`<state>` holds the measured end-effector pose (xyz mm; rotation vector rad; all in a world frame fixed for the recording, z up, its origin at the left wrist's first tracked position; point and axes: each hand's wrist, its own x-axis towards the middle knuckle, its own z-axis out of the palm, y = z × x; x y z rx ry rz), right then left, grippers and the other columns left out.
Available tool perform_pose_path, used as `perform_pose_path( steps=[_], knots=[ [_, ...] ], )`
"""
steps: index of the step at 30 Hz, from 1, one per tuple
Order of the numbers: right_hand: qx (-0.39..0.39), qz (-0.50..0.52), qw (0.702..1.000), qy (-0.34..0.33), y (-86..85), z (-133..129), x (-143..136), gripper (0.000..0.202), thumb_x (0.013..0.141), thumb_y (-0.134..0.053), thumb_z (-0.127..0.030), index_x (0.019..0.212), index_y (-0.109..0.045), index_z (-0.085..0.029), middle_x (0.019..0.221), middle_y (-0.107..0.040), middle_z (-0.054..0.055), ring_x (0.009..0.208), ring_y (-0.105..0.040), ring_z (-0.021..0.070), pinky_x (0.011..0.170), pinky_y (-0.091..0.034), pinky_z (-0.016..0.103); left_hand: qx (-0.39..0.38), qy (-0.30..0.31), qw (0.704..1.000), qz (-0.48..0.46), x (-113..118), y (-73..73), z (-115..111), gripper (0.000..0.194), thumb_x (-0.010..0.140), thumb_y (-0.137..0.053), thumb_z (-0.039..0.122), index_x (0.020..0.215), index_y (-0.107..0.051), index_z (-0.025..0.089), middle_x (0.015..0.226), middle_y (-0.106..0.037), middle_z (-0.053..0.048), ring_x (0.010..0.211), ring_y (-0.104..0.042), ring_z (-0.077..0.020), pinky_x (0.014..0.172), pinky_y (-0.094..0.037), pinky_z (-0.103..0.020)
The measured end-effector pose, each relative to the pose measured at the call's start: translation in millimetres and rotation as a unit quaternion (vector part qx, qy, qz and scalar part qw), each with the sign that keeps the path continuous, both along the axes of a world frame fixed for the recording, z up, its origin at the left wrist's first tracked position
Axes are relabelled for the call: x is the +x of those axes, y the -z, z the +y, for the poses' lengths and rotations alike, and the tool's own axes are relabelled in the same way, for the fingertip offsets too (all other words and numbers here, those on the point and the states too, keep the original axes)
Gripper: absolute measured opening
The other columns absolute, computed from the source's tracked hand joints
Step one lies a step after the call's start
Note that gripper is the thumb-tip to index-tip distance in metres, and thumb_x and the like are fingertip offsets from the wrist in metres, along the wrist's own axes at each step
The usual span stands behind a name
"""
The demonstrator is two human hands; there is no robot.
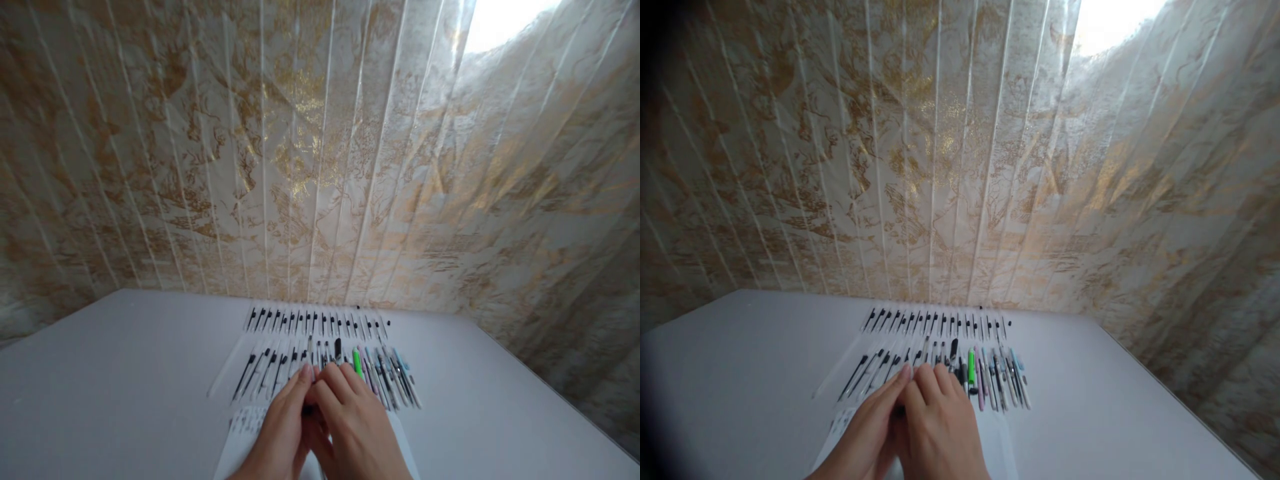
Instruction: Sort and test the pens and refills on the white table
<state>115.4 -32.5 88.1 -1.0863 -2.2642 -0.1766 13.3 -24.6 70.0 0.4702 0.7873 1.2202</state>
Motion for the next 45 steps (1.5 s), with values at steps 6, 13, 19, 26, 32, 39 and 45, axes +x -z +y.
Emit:
perform_pose_path(
  steps=[6, 13, 19, 26, 32, 39, 45],
  knots=[
    [-0.049, 0.048, 0.998, -0.012, -7.7, -0.3, 8.9, 0.017, 0.072, -0.06, -0.005, 0.076, -0.055, -0.02, 0.078, -0.06, 0.003, 0.07, -0.054, 0.0192, 0.06, -0.046, 0.029, 0.032, 0.032, 0.998, 0.054, -3.1, -4.1, 0.1, 0.043, 0.063, -0.076, 0.053, 0.077, -0.057, 0.017, 0.074, -0.055, 0.0, 0.071, -0.051, -0.0133, 0.065, -0.042, -0.025],
    [-0.261, 0.258, 0.93, -0.02, -43.0, 4.8, 47.9, 0.007, 0.084, -0.055, -0.015, 0.085, -0.055, -0.021, 0.079, -0.066, -0.001, 0.067, -0.061, 0.0113, 0.062, -0.048, 0.021, 0.228, 0.172, 0.921, 0.267, -17.4, -17.1, 8.9, 0.035, 0.087, -0.05, 0.051, 0.081, -0.053, 0.017, 0.065, -0.046, 0.005, 0.051, -0.034, -0.0065, 0.045, -0.022, -0.02],
    [-0.323, 0.304, 0.895, -0.054, -43.4, 9.0, 57.7, 0.003, 0.083, -0.056, -0.019, 0.08, -0.054, -0.019, 0.075, -0.066, 0.001, 0.064, -0.06, 0.0114, 0.058, -0.047, 0.021, 0.246, 0.214, 0.9, 0.288, -18.9, -14.2, 6.0, 0.028, 0.091, -0.044, 0.043, 0.094, -0.053, 0.017, 0.072, -0.048, 0.003, 0.052, -0.033, -0.0068, 0.045, -0.022, -0.022],
    [-0.343, 0.252, 0.905, -0.006, -32.7, 16.4, 57.0, 0.015, 0.086, -0.054, -0.027, 0.076, -0.06, -0.018, 0.057, -0.056, -0.004, 0.048, -0.047, 0.0084, 0.047, -0.038, 0.019, 0.22, 0.264, 0.891, 0.298, -22.7, -16.2, -1.1, 0.035, 0.091, -0.04, 0.051, 0.094, -0.051, 0.018, 0.068, -0.039, 0.005, 0.057, -0.032, -0.0089, 0.047, -0.021, -0.022],
    [-0.301, 0.196, 0.933, -0.022, -35.5, 16.2, 57.5, 0.009, 0.085, -0.055, -0.019, 0.085, -0.064, -0.02, 0.07, -0.061, -0.001, 0.063, -0.053, 0.0112, 0.059, -0.041, 0.021, 0.264, 0.269, 0.849, 0.372, -24.4, -23.1, -2.2, 0.039, 0.092, -0.034, 0.055, 0.09, -0.05, 0.019, 0.07, -0.038, 0.005, 0.064, -0.035, -0.0108, 0.059, -0.03, -0.024],
    [-0.311, 0.212, 0.925, -0.045, -39.3, 9.4, 54.3, 0.011, 0.092, -0.042, -0.019, 0.092, -0.052, -0.023, 0.075, -0.064, -0.002, 0.067, -0.057, 0.0113, 0.062, -0.042, 0.021, 0.274, 0.265, 0.833, 0.401, -25.2, -24.7, -2.2, 0.043, 0.092, -0.033, 0.057, 0.089, -0.052, 0.019, 0.067, -0.039, 0.005, 0.062, -0.037, -0.0107, 0.058, -0.03, -0.024],
    [-0.333, 0.268, 0.902, -0.063, -40.6, 10.7, 54.1, 0.011, 0.087, -0.057, -0.03, 0.084, -0.056, -0.02, 0.072, -0.06, -0.002, 0.065, -0.054, 0.0109, 0.06, -0.041, 0.02, 0.27, 0.279, 0.834, 0.393, -25.4, -24.9, -2.7, 0.045, 0.092, -0.032, 0.057, 0.086, -0.054, 0.018, 0.066, -0.042, 0.004, 0.06, -0.039, -0.0106, 0.056, -0.03, -0.023]
  ],
)
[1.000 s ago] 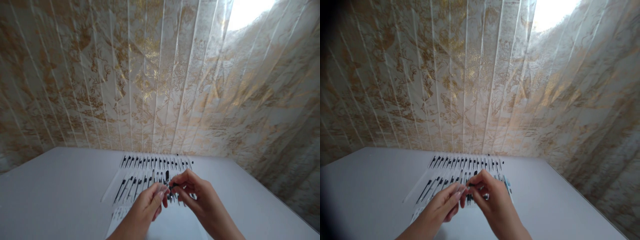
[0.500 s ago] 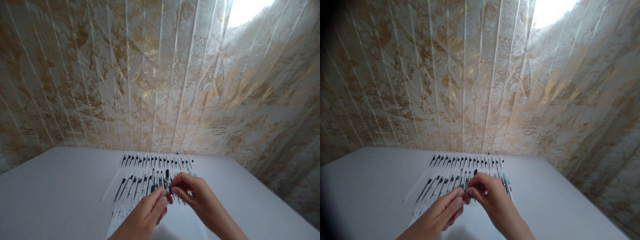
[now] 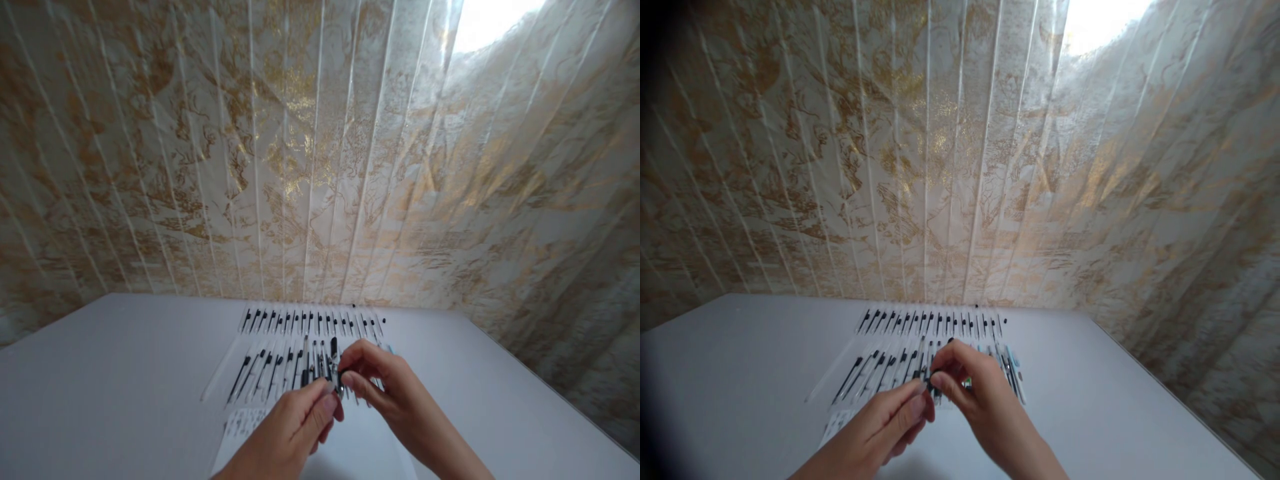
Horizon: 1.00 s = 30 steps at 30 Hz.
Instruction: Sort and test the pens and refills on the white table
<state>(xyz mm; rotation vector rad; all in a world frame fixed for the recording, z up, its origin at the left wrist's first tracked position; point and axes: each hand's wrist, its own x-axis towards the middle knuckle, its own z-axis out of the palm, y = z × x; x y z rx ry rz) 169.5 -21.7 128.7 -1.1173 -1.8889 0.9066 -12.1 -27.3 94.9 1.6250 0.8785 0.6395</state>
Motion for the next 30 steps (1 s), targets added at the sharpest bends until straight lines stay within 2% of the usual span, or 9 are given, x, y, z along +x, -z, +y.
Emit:
perform_pose_path(
  steps=[5, 9, 14, 18, 21, 26, 28, 30],
  knots=[
    [-0.069, 0.068, 0.994, -0.041, -2.6, 1.7, -0.3, 0.018, 0.084, -0.062, -0.034, 0.084, -0.061, -0.017, 0.069, -0.059, -0.001, 0.064, -0.053, 0.0115, 0.061, -0.042, 0.022, 0.017, 0.011, 1.0, 0.006, -1.1, -5.5, 0.3, 0.043, 0.093, -0.032, 0.055, 0.086, -0.054, 0.019, 0.068, -0.043, 0.003, 0.063, -0.041, -0.0118, 0.059, -0.032, -0.024],
    [-0.094, 0.073, 0.991, -0.054, -2.7, 1.0, -0.9, 0.017, 0.083, -0.063, -0.033, 0.086, -0.063, -0.016, 0.07, -0.062, 0.001, 0.067, -0.058, 0.0132, 0.064, -0.045, 0.024, 0.025, 0.004, 1.0, -0.005, -0.7, -2.9, -0.8, 0.042, 0.093, -0.033, 0.054, 0.086, -0.055, 0.018, 0.07, -0.045, 0.002, 0.065, -0.042, -0.0122, 0.063, -0.033, -0.025],
    [-0.036, -0.003, 0.999, -0.031, -3.8, -1.2, -1.7, 0.005, 0.083, -0.06, -0.019, 0.085, -0.064, -0.018, 0.074, -0.065, 0.0, 0.069, -0.06, 0.0135, 0.066, -0.046, 0.023, 0.057, -0.018, 0.998, 0.037, -1.1, -2.5, -2.1, 0.04, 0.094, -0.033, 0.049, 0.087, -0.057, 0.019, 0.072, -0.049, 0.002, 0.069, -0.047, -0.0133, 0.066, -0.033, -0.025],
    [0.032, -0.118, 0.992, -0.005, -4.8, -5.3, -2.0, 0.012, 0.081, -0.06, -0.01, 0.083, -0.065, -0.021, 0.074, -0.066, -0.003, 0.068, -0.058, 0.0112, 0.065, -0.042, 0.02, 0.125, -0.014, 0.986, 0.108, -3.1, -8.0, -0.5, 0.031, 0.094, -0.037, 0.041, 0.084, -0.057, 0.02, 0.074, -0.056, 0.001, 0.073, -0.052, -0.015, 0.067, -0.034, -0.024],
    [0.057, -0.182, 0.982, -0.009, -3.7, -6.6, -2.6, 0.008, 0.086, -0.057, -0.019, 0.079, -0.061, -0.02, 0.072, -0.063, -0.002, 0.065, -0.055, 0.0113, 0.061, -0.039, 0.02, 0.163, -0.004, 0.979, 0.122, -3.2, -8.0, 0.6, 0.03, 0.095, -0.036, 0.037, 0.08, -0.056, 0.02, 0.077, -0.059, 0.0, 0.075, -0.054, -0.0158, 0.066, -0.034, -0.024],
    [0.084, -0.25, 0.964, -0.011, 0.7, -4.7, -6.8, 0.039, 0.097, -0.036, -0.034, 0.064, -0.049, -0.019, 0.063, -0.054, -0.002, 0.058, -0.047, 0.0115, 0.056, -0.032, 0.022, 0.174, 0.003, 0.977, 0.121, -3.4, -4.0, 1.3, 0.027, 0.095, -0.037, 0.034, 0.08, -0.055, 0.02, 0.08, -0.062, -0.001, 0.074, -0.055, -0.0152, 0.067, -0.035, -0.023],
    [0.089, -0.246, 0.965, -0.008, 1.4, -4.7, -8.0, 0.041, 0.098, -0.032, -0.037, 0.065, -0.048, -0.02, 0.064, -0.054, -0.002, 0.059, -0.048, 0.0117, 0.056, -0.032, 0.022, 0.172, -0.002, 0.979, 0.111, -3.9, -3.4, 1.3, 0.028, 0.095, -0.036, 0.035, 0.081, -0.055, 0.02, 0.081, -0.062, 0.0, 0.075, -0.055, -0.0148, 0.067, -0.036, -0.023],
    [0.09, -0.227, 0.97, -0.014, 2.0, -5.1, -8.6, 0.035, 0.097, -0.035, -0.038, 0.072, -0.051, -0.021, 0.068, -0.057, -0.002, 0.062, -0.05, 0.012, 0.058, -0.033, 0.021, 0.168, -0.009, 0.981, 0.096, -3.9, -3.2, 1.1, 0.03, 0.096, -0.035, 0.037, 0.082, -0.056, 0.02, 0.082, -0.063, 0.0, 0.077, -0.056, -0.0147, 0.069, -0.037, -0.023]
  ],
)
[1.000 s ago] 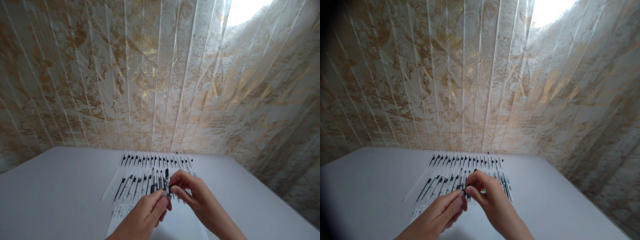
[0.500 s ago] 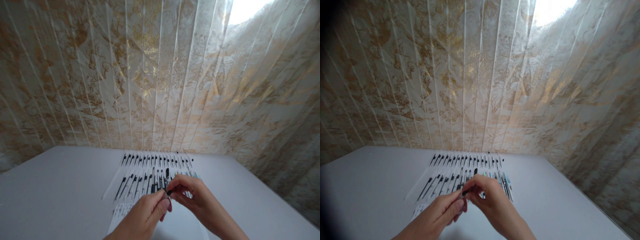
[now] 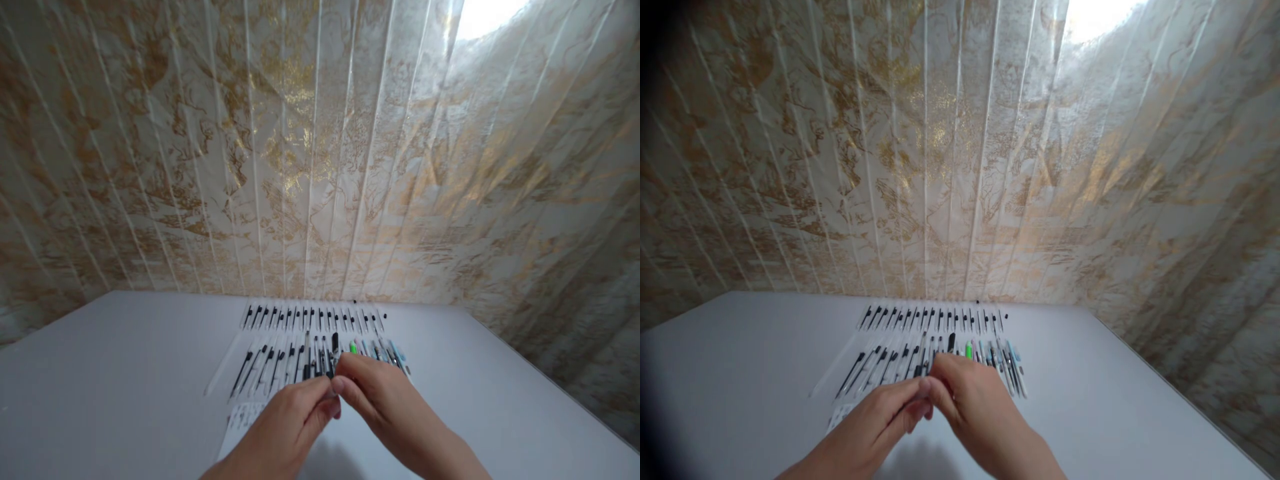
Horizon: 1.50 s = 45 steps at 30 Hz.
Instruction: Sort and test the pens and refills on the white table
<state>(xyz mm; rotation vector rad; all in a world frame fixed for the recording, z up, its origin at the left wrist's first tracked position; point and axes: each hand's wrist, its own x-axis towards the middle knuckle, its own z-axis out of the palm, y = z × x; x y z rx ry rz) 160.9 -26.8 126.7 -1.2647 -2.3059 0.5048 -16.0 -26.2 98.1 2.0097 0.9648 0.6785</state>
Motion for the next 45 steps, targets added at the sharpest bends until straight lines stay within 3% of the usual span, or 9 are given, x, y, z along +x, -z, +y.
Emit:
perform_pose_path(
  steps=[7, 13, 17, 22, 26, 31, 35, 39, 45],
  knots=[
    [-0.017, -0.009, 1.0, 0.011, 8.6, 1.9, -1.0, 0.048, 0.097, -0.033, -0.042, 0.059, -0.05, -0.019, 0.055, -0.051, -0.003, 0.05, -0.045, 0.0096, 0.052, -0.028, 0.022, 0.002, 0.011, 1.0, -0.007, 2.6, 0.1, -1.1, 0.026, 0.095, -0.038, 0.03, 0.083, -0.058, 0.019, 0.084, -0.064, -0.001, 0.08, -0.057, -0.015, 0.072, -0.038, -0.023],
    [-0.027, -0.001, 1.0, 0.009, 4.4, 1.0, 1.8, 0.028, 0.095, -0.042, -0.038, 0.075, -0.05, -0.021, 0.067, -0.056, -0.003, 0.059, -0.048, 0.0114, 0.055, -0.031, 0.02, 0.003, -0.009, 1.0, 0.003, 1.9, 0.9, 0.6, 0.031, 0.096, -0.036, 0.036, 0.083, -0.058, 0.019, 0.086, -0.065, -0.003, 0.08, -0.058, -0.0165, 0.071, -0.038, -0.025],
    [-0.019, -0.028, 0.999, 0.022, 7.3, 1.1, 0.0, 0.039, 0.097, -0.036, -0.037, 0.064, -0.047, -0.02, 0.059, -0.051, -0.003, 0.053, -0.044, 0.011, 0.052, -0.027, 0.022, 0.012, -0.002, 1.0, 0.001, 0.4, 1.7, 4.1, 0.025, 0.095, -0.04, 0.032, 0.084, -0.059, 0.019, 0.087, -0.066, -0.002, 0.08, -0.058, -0.0162, 0.071, -0.038, -0.025],
    [0.0, 0.025, 1.0, 0.006, 7.6, 0.9, -3.1, 0.028, 0.095, -0.039, -0.039, 0.076, -0.049, -0.021, 0.068, -0.055, -0.002, 0.059, -0.048, 0.0121, 0.056, -0.033, 0.021, 0.03, -0.001, 0.999, 0.017, -6.5, -8.7, 7.9, 0.033, 0.095, -0.039, 0.041, 0.083, -0.062, 0.021, 0.085, -0.064, -0.001, 0.078, -0.056, -0.0168, 0.071, -0.038, -0.026],
    [0.002, 0.002, 1.0, 0.031, 8.5, 1.1, -5.7, 0.043, 0.097, -0.03, -0.042, 0.062, -0.043, -0.021, 0.058, -0.049, -0.003, 0.052, -0.043, 0.0117, 0.052, -0.029, 0.022, 0.047, 0.017, 0.998, 0.04, -9.5, -13.1, 10.5, 0.031, 0.095, -0.04, 0.041, 0.087, -0.064, 0.022, 0.084, -0.062, -0.001, 0.077, -0.055, -0.0167, 0.071, -0.038, -0.025],
    [0.028, 0.01, 0.999, 0.031, 11.1, 1.2, -8.7, 0.03, 0.095, -0.039, -0.041, 0.075, -0.047, -0.021, 0.065, -0.056, -0.002, 0.056, -0.048, 0.0124, 0.053, -0.03, 0.021, 0.049, 0.012, 0.997, 0.053, -11.1, -14.2, 12.5, 0.032, 0.095, -0.041, 0.039, 0.081, -0.062, 0.021, 0.082, -0.059, 0.0, 0.078, -0.054, -0.0164, 0.07, -0.037, -0.025],
    [0.024, -0.016, 0.998, 0.051, 12.9, 0.4, -10.4, 0.043, 0.097, -0.029, -0.044, 0.063, -0.041, -0.021, 0.057, -0.051, -0.002, 0.051, -0.044, 0.0119, 0.051, -0.025, 0.022, 0.055, 0.022, 0.997, 0.058, -11.8, -12.6, 12.8, 0.029, 0.095, -0.042, 0.038, 0.086, -0.064, 0.021, 0.084, -0.06, -0.001, 0.077, -0.054, -0.0164, 0.07, -0.037, -0.025],
    [0.026, -0.014, 0.998, 0.048, 14.9, 0.1, -10.3, 0.033, 0.096, -0.035, -0.043, 0.073, -0.046, -0.022, 0.067, -0.058, -0.001, 0.057, -0.05, 0.0129, 0.053, -0.028, 0.021, 0.058, 0.019, 0.997, 0.047, -10.9, -7.8, 13.8, 0.032, 0.095, -0.041, 0.039, 0.085, -0.064, 0.021, 0.085, -0.06, -0.001, 0.078, -0.055, -0.016, 0.071, -0.038, -0.025],
    [0.006, -0.043, 0.996, 0.075, 12.0, 3.1, -4.3, 0.041, 0.097, -0.029, -0.045, 0.066, -0.042, -0.022, 0.06, -0.053, -0.002, 0.054, -0.046, 0.0129, 0.053, -0.026, 0.022, 0.064, 0.019, 0.996, 0.063, -9.1, 0.1, 14.3, 0.028, 0.094, -0.044, 0.038, 0.086, -0.064, 0.021, 0.087, -0.06, -0.001, 0.08, -0.055, -0.0158, 0.074, -0.04, -0.026]
  ],
)
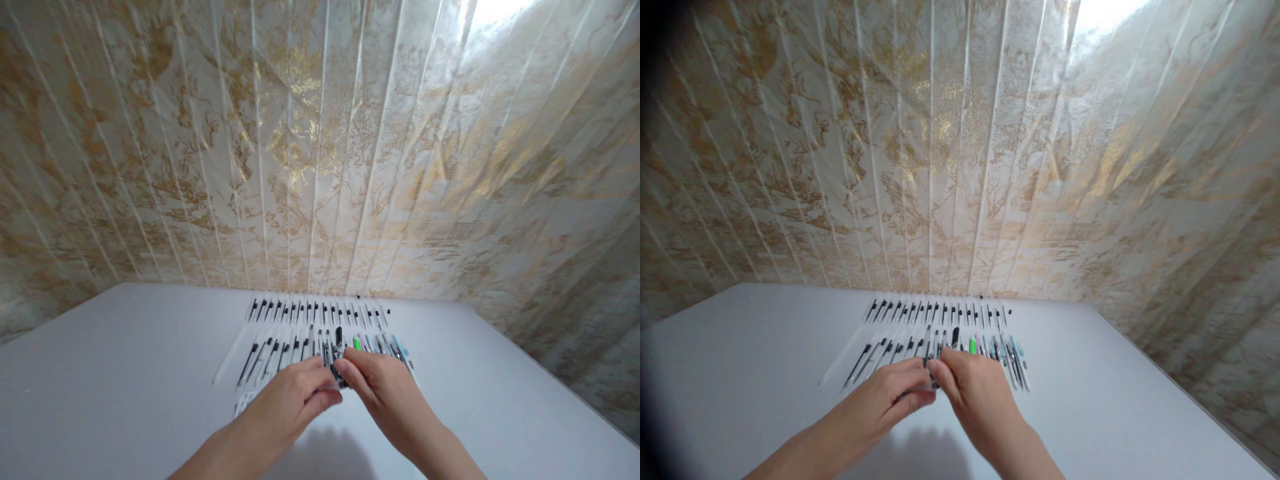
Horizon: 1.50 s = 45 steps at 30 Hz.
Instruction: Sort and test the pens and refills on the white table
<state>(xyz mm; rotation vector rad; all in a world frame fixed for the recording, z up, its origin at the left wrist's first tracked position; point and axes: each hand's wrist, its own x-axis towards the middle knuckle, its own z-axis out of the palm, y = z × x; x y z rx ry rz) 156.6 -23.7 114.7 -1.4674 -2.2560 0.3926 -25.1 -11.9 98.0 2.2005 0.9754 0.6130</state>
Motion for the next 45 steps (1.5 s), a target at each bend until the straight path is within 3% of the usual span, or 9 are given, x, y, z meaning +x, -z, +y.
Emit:
perform_pose_path(
  steps=[4, 8, 13, 18, 23, 36, 39, 42, 45],
  knots=[
    [-0.022, 0.01, 0.999, -0.035, -1.7, 0.7, 1.4, 0.027, 0.096, -0.035, -0.038, 0.075, -0.044, -0.022, 0.068, -0.056, -0.002, 0.059, -0.05, 0.0128, 0.056, -0.029, 0.021, 0.005, -0.01, 1.0, -0.008, 1.6, 3.5, 1.0, 0.03, 0.095, -0.04, 0.039, 0.085, -0.062, 0.021, 0.085, -0.058, 0.001, 0.08, -0.055, -0.015, 0.074, -0.04, -0.026],
    [-0.013, -0.004, 1.0, 0.009, 2.1, 2.7, 0.4, 0.039, 0.097, -0.029, -0.043, 0.066, -0.04, -0.022, 0.06, -0.05, -0.003, 0.054, -0.044, 0.013, 0.053, -0.025, 0.023, -0.003, -0.029, 0.999, -0.02, 3.6, 3.6, 0.7, 0.028, 0.095, -0.042, 0.037, 0.079, -0.058, 0.02, 0.081, -0.056, 0.002, 0.077, -0.054, -0.0134, 0.07, -0.038, -0.025],
    [-0.026, 0.031, 0.999, -0.016, 2.0, 2.1, 1.3, 0.036, 0.095, -0.033, -0.044, 0.068, -0.041, -0.022, 0.063, -0.051, -0.003, 0.056, -0.045, 0.0123, 0.054, -0.026, 0.022, -0.002, -0.039, 0.999, -0.026, 4.1, 3.5, -1.9, 0.031, 0.095, -0.042, 0.038, 0.075, -0.056, 0.019, 0.08, -0.054, 0.002, 0.077, -0.053, -0.0133, 0.071, -0.038, -0.026],
    [-0.038, 0.021, 0.999, 0.005, 2.2, -0.2, 0.9, 0.044, 0.095, -0.029, -0.048, 0.06, -0.036, -0.021, 0.054, -0.042, -0.004, 0.051, -0.038, 0.0119, 0.052, -0.024, 0.023, 0.006, -0.041, 0.999, -0.036, 6.5, 7.4, -5.2, 0.022, 0.094, -0.045, 0.032, 0.082, -0.059, 0.019, 0.085, -0.056, 0.001, 0.08, -0.054, -0.0142, 0.072, -0.038, -0.026],
    [-0.034, 0.035, 0.999, -0.008, 0.6, -3.5, 2.5, 0.028, 0.094, -0.038, -0.043, 0.075, -0.043, -0.023, 0.067, -0.055, -0.002, 0.059, -0.049, 0.0135, 0.055, -0.028, 0.022, -0.012, -0.034, 0.998, -0.048, 8.5, 5.6, -8.9, 0.026, 0.095, -0.042, 0.035, 0.084, -0.061, 0.02, 0.086, -0.057, 0.0, 0.08, -0.055, -0.0143, 0.073, -0.039, -0.026],
    [-0.001, 0.009, 1.0, 0.008, 0.3, -1.5, 2.4, 0.029, 0.095, -0.037, -0.037, 0.069, -0.04, -0.022, 0.065, -0.056, -0.002, 0.057, -0.049, 0.0133, 0.054, -0.027, 0.022, -0.017, -0.035, 0.998, -0.059, 10.0, 10.8, -8.4, 0.027, 0.095, -0.042, 0.037, 0.083, -0.059, 0.02, 0.087, -0.058, 0.0, 0.084, -0.055, -0.0154, 0.075, -0.039, -0.026],
    [-0.002, 0.047, 0.997, 0.055, -3.8, 4.8, 15.8, 0.034, 0.094, -0.035, -0.043, 0.067, -0.037, -0.022, 0.059, -0.048, -0.004, 0.054, -0.043, 0.0135, 0.053, -0.026, 0.023, -0.029, -0.049, 0.997, -0.045, 9.0, 12.7, -6.6, 0.032, 0.096, -0.039, 0.04, 0.076, -0.053, 0.02, 0.082, -0.055, 0.001, 0.078, -0.054, -0.0146, 0.071, -0.038, -0.026],
    [-0.017, 0.154, 0.984, 0.085, -7.4, 11.5, 30.1, 0.038, 0.092, -0.038, -0.049, 0.065, -0.035, -0.023, 0.055, -0.04, -0.005, 0.052, -0.038, 0.0125, 0.052, -0.027, 0.023, -0.046, -0.055, 0.997, -0.037, 8.6, 14.3, -5.3, 0.037, 0.096, -0.035, 0.044, 0.074, -0.051, 0.019, 0.08, -0.054, 0.001, 0.075, -0.053, -0.0143, 0.069, -0.037, -0.026],
    [-0.108, 0.342, 0.933, 0.039, -3.3, 14.4, 28.2, 0.037, 0.09, -0.041, -0.053, 0.07, -0.038, -0.023, 0.053, -0.037, -0.008, 0.047, -0.035, 0.0096, 0.049, -0.03, 0.022, -0.053, -0.056, 0.996, -0.045, 11.2, 14.7, -8.0, 0.039, 0.096, -0.033, 0.044, 0.073, -0.052, 0.019, 0.077, -0.054, 0.001, 0.073, -0.053, -0.0141, 0.068, -0.037, -0.026]
  ],
)
